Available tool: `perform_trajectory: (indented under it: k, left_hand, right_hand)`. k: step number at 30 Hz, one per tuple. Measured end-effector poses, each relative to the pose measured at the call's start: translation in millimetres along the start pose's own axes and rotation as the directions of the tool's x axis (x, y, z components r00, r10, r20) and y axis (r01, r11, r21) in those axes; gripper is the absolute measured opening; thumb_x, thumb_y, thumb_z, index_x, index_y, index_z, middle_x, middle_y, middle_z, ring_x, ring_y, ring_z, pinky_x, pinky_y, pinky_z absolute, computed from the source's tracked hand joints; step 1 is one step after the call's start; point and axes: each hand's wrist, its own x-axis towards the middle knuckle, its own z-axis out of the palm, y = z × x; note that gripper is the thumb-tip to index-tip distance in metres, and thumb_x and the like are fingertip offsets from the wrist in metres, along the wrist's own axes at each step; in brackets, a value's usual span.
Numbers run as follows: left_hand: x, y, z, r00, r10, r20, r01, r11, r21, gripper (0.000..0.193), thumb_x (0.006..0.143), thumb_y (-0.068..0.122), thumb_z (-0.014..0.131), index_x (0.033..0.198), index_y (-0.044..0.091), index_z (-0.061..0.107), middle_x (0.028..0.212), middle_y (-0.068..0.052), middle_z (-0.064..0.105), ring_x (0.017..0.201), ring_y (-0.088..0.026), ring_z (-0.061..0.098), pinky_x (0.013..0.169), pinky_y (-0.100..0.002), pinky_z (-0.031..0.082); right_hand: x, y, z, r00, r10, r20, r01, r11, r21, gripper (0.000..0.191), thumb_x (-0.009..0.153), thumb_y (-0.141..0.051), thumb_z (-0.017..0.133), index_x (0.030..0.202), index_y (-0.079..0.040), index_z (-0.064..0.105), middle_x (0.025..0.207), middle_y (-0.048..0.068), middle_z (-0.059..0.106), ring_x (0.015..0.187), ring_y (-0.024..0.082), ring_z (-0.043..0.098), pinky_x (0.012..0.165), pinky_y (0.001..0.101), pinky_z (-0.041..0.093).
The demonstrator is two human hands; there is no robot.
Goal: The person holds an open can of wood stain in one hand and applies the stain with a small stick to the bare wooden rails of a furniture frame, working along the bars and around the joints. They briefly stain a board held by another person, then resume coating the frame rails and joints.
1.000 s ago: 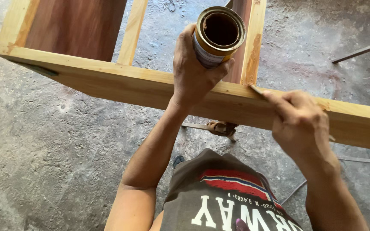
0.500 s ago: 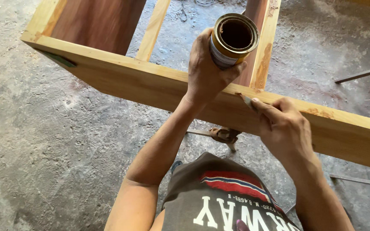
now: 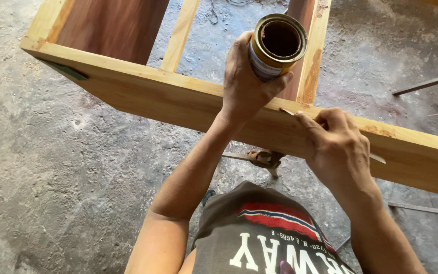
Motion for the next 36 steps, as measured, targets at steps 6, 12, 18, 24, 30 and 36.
perform_trajectory:
  k: [6,12,18,24,30,36]
  left_hand:
    - [-1,-2,-1,1.0,0.015,-0.007,-0.015,1.0,-0.011,0.086,0.076,0.025,0.094,0.142,0.009,0.041,0.128,-0.012,0.058,0.123,-0.031,0.06,0.109,-0.045,0.05]
    - [0,-1,-5,1.0,0.011,0.006,-0.011,1.0,-0.005,0.085,0.076,0.025,0.094,0.141,0.009,0.042,0.127,-0.011,0.059,0.123,-0.031,0.059,0.109,-0.045,0.05]
    - [1,-1,-6,1.0,0.014,0.007,-0.014,1.0,0.007,0.086,0.076,0.025,0.094,0.142,0.009,0.041,0.13,-0.012,0.057,0.125,-0.033,0.058,0.11,-0.046,0.049]
    - [2,-1,-9,1.0,0.0,0.019,-0.001,1.0,0.016,0.086,0.076,0.025,0.094,0.142,0.008,0.042,0.131,-0.012,0.058,0.126,-0.033,0.058,0.112,-0.047,0.048]
    - [5,1,-10,1.0,-0.019,0.025,0.019,1.0,-0.011,0.086,0.075,0.023,0.095,0.141,0.008,0.042,0.128,-0.013,0.059,0.122,-0.032,0.061,0.107,-0.045,0.051]
    - [7,2,-8,1.0,-0.001,0.019,0.001,1.0,0.011,0.085,0.074,0.021,0.095,0.14,0.007,0.043,0.127,-0.014,0.06,0.119,-0.032,0.063,0.105,-0.045,0.052]
  right_hand:
    - [2,-1,-8,0.999,-0.046,0.013,0.047,0.997,-0.056,0.027,0.097,-0.006,0.071,0.121,-0.015,0.08,0.102,0.011,0.068,0.094,0.028,0.064,0.077,0.0388,0.058]
    - [2,-3,-9,1.0,-0.025,-0.015,0.025,1.0,-0.008,0.034,0.088,-0.004,0.072,0.12,-0.012,0.079,0.105,0.012,0.069,0.098,0.03,0.066,0.082,0.0417,0.057]
    - [9,-10,-2,0.999,-0.035,-0.023,0.037,0.995,0.094,0.032,0.091,-0.002,0.071,0.121,-0.012,0.079,0.103,0.012,0.069,0.097,0.029,0.066,0.08,0.0407,0.058]
    - [13,-12,-4,1.0,-0.028,0.002,0.027,0.993,0.111,0.026,0.094,-0.005,0.072,0.119,-0.009,0.078,0.1,0.013,0.068,0.092,0.03,0.066,0.073,0.0409,0.055]
    - [7,-11,-3,0.997,0.003,-0.076,0.003,0.997,0.081,0.034,0.09,-0.002,0.07,0.121,-0.011,0.078,0.1,0.012,0.068,0.095,0.029,0.067,0.078,0.0425,0.056]
    - [-9,-2,-21,0.992,0.055,-0.116,-0.026,0.97,0.24,0.039,0.087,0.005,0.066,0.122,-0.009,0.077,0.099,0.013,0.069,0.091,0.028,0.067,0.081,0.0412,0.056]
